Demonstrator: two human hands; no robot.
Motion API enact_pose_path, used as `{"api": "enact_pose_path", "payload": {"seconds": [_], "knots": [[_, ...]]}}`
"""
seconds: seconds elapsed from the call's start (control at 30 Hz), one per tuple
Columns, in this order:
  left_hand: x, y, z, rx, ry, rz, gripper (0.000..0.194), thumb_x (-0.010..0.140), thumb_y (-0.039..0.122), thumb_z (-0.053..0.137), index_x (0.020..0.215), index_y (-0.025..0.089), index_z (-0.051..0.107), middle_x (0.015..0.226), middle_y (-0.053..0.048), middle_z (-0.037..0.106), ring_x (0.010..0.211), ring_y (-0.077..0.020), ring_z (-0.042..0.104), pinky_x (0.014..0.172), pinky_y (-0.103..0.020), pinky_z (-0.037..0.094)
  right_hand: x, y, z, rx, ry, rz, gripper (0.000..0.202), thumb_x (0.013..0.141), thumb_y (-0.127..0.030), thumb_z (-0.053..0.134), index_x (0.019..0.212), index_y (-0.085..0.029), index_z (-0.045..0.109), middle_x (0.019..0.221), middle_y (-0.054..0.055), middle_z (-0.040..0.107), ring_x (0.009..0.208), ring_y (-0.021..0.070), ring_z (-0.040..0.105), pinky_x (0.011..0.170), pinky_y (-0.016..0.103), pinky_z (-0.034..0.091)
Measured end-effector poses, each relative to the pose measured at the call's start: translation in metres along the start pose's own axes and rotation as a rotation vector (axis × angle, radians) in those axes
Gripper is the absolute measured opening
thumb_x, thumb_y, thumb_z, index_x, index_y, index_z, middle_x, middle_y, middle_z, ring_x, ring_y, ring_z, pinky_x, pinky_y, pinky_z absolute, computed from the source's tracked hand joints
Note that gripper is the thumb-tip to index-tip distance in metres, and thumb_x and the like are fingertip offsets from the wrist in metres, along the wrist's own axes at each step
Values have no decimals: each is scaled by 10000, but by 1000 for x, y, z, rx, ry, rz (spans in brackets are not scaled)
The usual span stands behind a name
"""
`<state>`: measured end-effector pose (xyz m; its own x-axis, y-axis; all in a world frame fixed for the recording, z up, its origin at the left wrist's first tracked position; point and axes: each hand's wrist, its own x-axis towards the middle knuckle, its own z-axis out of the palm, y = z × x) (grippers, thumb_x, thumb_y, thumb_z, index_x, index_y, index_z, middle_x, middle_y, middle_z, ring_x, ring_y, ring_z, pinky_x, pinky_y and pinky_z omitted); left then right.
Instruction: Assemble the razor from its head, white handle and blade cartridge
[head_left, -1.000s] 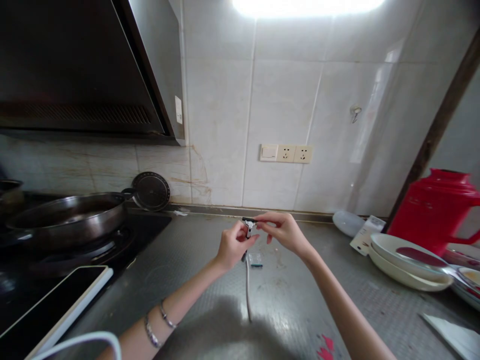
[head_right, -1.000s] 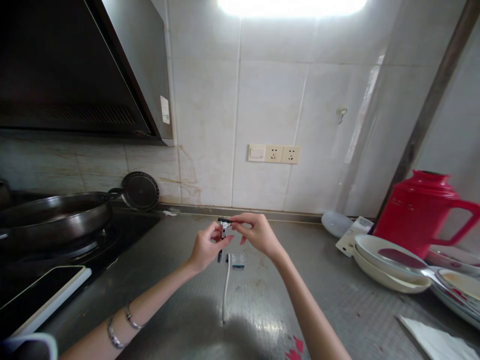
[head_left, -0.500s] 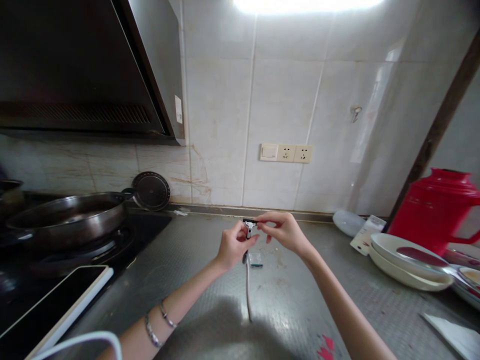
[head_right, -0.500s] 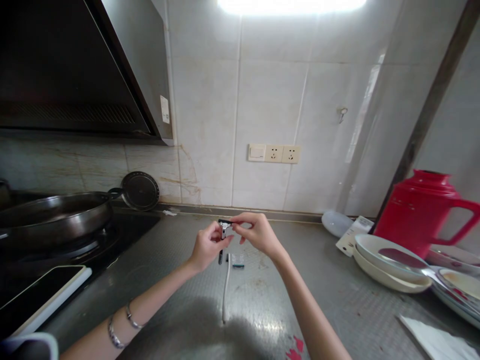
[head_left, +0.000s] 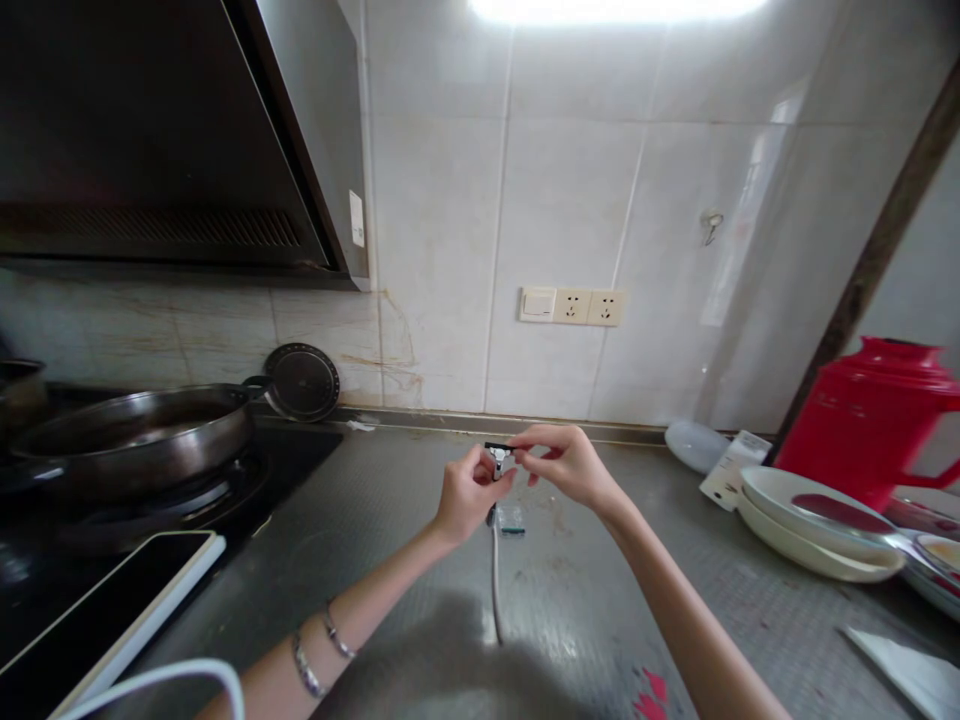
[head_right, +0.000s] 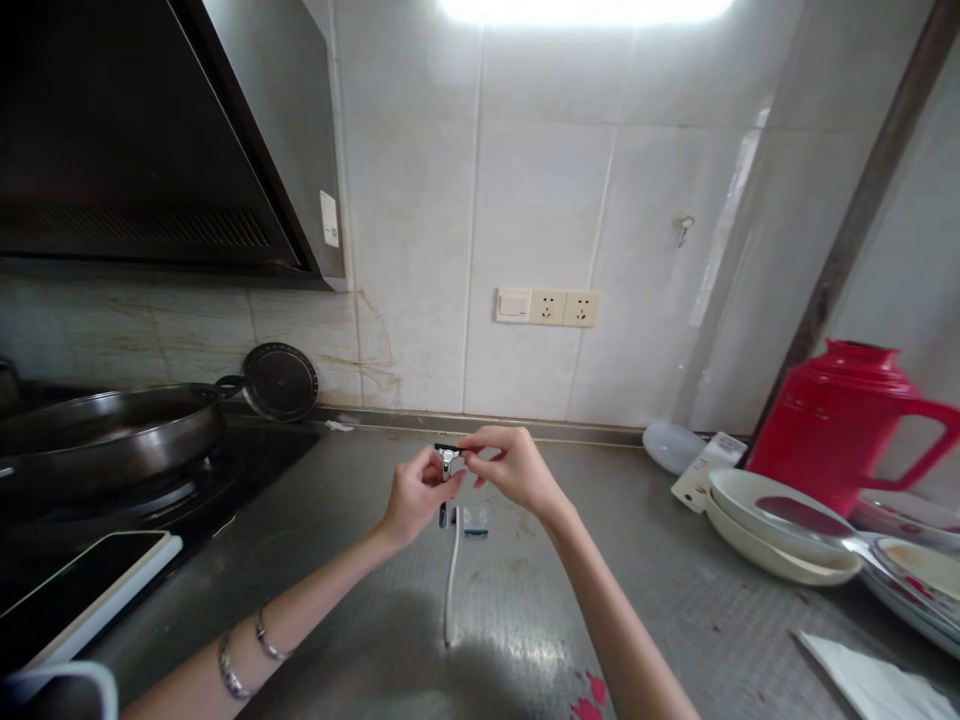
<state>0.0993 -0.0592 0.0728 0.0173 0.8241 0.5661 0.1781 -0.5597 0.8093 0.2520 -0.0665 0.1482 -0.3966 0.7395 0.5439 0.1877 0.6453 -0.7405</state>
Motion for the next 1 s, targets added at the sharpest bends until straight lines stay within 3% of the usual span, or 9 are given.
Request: {"api": "enact_pose_path", "payload": {"seconds": [0.3,0.5,0.7,0.8,1.0], "knots": [[4,8,-7,15,2,23,315,688,405,635,620,159,450,503,39,536,446,-70,482,440,-171,340,2,7,0,-2,16,-16,259,719,-303,598,895,-143,701,815,59,662,604,131,585,441,236,543],[11,15,-14,-22,-19,-7,288,688,413,636,687,133,569,605,-7,622,528,-108,563,498,-191,409,2,12,-8,-51,75,6,328,716,-380,604,941,-160,698,853,70,692,710,189,623,464,257,548],[26,23,-24,-191,-97,-74,324,756,418,569,821,106,628,826,-83,678,647,-169,638,646,-277,488,3,19,-12,-179,179,73,380,777,-463,514,716,-123,674,612,59,645,525,136,574,388,205,459],[28,26,-28,-220,-156,-55,343,777,418,544,888,109,644,906,-99,682,776,-200,647,769,-328,484,3,18,-9,-245,72,106,393,785,-467,498,626,-130,623,526,30,588,445,95,507,356,173,393],[30,30,-32,-241,-204,-60,344,806,424,505,878,121,651,915,-88,689,906,-199,624,864,-321,448,-1,8,5,-127,-241,178,301,780,-432,510,785,-148,613,566,-5,541,501,101,528,360,157,378]]}}
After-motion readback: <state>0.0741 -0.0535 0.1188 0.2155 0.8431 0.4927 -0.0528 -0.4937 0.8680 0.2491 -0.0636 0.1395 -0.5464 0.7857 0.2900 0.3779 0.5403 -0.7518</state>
